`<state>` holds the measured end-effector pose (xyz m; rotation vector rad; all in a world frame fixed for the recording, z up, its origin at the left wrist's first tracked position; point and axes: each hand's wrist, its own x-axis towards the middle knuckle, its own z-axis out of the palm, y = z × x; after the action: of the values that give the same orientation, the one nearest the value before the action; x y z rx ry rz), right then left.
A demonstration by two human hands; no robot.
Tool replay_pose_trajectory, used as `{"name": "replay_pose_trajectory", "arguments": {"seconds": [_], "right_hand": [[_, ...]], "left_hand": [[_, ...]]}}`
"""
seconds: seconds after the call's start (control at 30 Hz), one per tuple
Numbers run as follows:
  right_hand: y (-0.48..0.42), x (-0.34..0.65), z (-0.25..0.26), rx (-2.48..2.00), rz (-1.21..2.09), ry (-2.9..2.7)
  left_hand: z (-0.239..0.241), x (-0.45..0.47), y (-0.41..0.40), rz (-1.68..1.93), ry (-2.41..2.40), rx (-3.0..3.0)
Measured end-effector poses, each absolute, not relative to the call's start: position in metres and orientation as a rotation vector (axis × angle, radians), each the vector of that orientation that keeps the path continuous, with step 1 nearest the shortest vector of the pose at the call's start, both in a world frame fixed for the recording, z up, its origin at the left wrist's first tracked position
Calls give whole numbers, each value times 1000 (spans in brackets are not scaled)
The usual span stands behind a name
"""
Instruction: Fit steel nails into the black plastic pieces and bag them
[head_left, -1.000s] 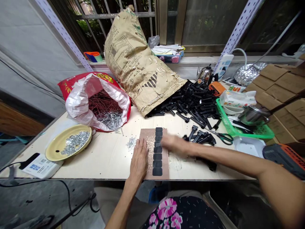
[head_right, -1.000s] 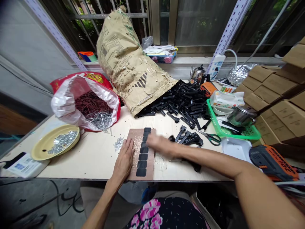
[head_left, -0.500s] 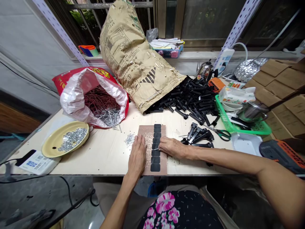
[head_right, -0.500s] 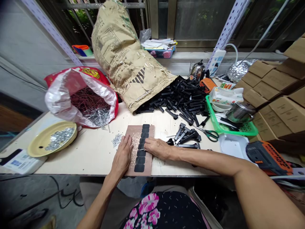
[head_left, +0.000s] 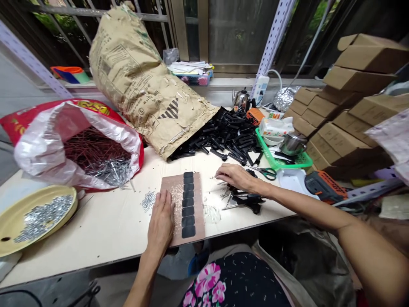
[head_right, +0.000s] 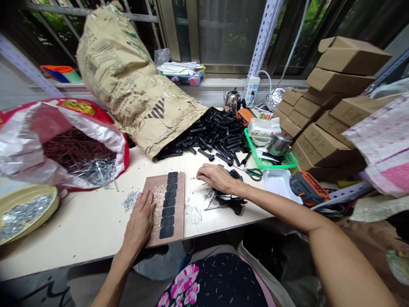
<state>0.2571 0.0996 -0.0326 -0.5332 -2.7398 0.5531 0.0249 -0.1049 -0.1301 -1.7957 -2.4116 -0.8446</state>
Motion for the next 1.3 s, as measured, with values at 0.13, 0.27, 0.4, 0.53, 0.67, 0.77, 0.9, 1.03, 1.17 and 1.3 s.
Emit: {"name": "replay_pose_trajectory", "arguments": {"seconds": [0.13,0.27,0.4,0.53,0.67,0.77,0.9,1.03,1.17,1.3], "right_hand": [[93,269,-35,-555,604,-2694],[89,273,-33,-574,571,-2687],[90,290,-28,-568,321,-2892],[85,305,-35,-567,85,-3142],[88,300,-47,-635,4,-3324],[94,288,-47,-581,-20,-3407],[108,275,-33,-515,-22,-3448],[133,274,-13,-444,63,-3413],[145,284,-15,-445,-146,-3571],[135,288,-29,-284,-291,-3479]], "left_hand": [[-129,25,-105,-824,-2415,-1795],[-129,26,-105,-817,-2419,-1799],[-133,23,-104,-819,-2412,-1805],[-127,25,-103,-847,-2453,-1806],[-91,60,-104,-1124,-2508,-1665],[-56,110,-102,-1663,-2742,-1593],[-33,171,-86,-2915,-3273,-1089],[-39,199,-61,-3490,-3127,162],[-48,213,-40,-3386,-3101,908],[-53,228,-29,-3313,-3073,1173]]}}
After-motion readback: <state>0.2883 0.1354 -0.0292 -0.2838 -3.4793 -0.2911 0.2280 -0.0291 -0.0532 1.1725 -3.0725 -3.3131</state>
